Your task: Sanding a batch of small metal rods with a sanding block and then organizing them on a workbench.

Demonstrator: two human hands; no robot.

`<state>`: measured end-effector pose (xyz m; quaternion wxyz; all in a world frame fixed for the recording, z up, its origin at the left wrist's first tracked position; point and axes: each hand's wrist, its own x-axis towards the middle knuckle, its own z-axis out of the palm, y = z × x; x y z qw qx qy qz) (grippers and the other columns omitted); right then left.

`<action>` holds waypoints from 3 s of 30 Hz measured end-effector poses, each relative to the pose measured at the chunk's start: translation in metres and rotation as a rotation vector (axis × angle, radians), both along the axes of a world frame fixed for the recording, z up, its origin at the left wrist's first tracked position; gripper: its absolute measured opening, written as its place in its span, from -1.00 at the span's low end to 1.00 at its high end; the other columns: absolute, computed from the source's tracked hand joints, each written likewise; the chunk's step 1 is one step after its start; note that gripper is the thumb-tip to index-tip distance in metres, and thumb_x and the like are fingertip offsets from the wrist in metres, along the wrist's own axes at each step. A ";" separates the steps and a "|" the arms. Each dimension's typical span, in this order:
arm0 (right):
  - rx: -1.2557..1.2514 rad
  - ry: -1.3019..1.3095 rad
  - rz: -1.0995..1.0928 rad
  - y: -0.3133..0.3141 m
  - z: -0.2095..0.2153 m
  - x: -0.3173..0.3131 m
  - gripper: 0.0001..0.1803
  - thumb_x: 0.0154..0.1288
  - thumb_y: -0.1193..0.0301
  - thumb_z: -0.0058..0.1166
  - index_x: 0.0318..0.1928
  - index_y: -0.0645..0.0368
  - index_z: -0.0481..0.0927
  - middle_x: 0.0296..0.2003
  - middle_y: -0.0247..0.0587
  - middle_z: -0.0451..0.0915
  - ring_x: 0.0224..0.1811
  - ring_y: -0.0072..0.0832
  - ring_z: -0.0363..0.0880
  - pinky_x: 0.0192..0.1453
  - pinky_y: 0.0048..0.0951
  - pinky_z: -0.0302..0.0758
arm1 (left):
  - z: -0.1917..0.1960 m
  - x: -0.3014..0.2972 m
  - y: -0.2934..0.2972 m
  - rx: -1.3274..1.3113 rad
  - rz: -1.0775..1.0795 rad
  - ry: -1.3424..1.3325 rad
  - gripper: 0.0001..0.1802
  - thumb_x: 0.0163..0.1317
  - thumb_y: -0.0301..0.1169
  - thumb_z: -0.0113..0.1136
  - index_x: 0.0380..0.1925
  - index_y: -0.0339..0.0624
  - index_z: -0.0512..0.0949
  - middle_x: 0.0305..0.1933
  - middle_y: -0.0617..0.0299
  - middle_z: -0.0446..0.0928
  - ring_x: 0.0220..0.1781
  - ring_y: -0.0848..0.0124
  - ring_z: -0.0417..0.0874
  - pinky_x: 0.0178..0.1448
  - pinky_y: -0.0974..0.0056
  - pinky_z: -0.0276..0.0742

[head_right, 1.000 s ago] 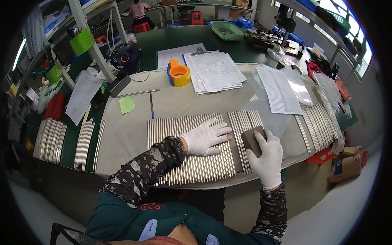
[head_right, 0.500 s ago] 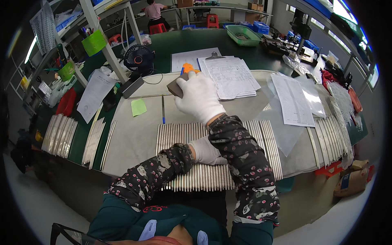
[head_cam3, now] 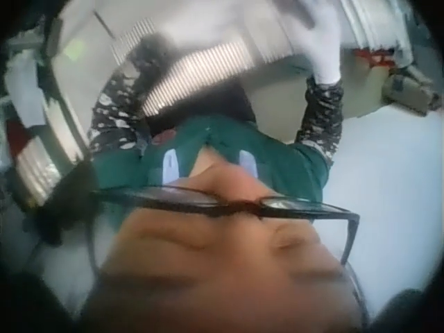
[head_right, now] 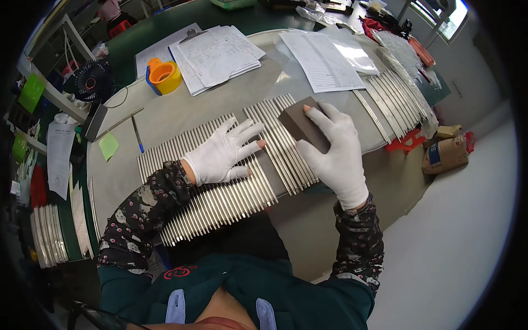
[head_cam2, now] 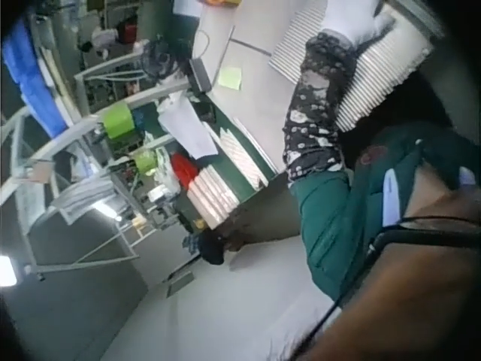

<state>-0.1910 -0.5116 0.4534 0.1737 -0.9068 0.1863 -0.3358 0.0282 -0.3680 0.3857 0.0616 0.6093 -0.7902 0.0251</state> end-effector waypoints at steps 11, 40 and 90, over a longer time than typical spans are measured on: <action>0.346 0.017 -0.343 0.011 -0.027 -0.124 -0.42 0.04 0.51 0.13 0.17 0.23 0.51 0.28 -0.02 0.40 0.29 -0.18 0.39 0.36 -0.25 0.33 | -0.009 -0.085 -0.111 0.107 -0.190 0.051 -0.32 0.34 0.08 -0.08 0.34 -0.07 0.31 0.48 0.03 0.15 0.51 0.11 0.14 0.51 -0.09 0.01; -0.054 0.203 -0.439 0.030 -0.076 -0.114 -0.32 -0.17 0.41 0.36 0.11 0.09 0.54 0.20 0.05 0.41 0.10 -0.06 0.42 0.20 -0.13 0.39 | -0.018 -0.031 -0.094 -0.014 -0.054 -0.034 -0.33 0.30 -0.01 0.02 0.34 -0.07 0.30 0.48 0.12 0.20 0.52 0.12 0.15 0.53 -0.12 -0.03; -0.354 0.401 -0.279 0.040 -0.061 -0.013 -0.40 -0.09 0.37 0.30 0.09 -0.01 0.57 0.17 0.15 0.41 0.05 -0.12 0.46 -0.07 -0.23 0.42 | -0.022 -0.013 -0.081 -0.022 0.346 -0.045 -0.20 0.34 0.22 -0.16 0.40 -0.09 0.23 0.50 -0.12 0.09 0.54 -0.01 0.07 0.53 -0.11 -0.03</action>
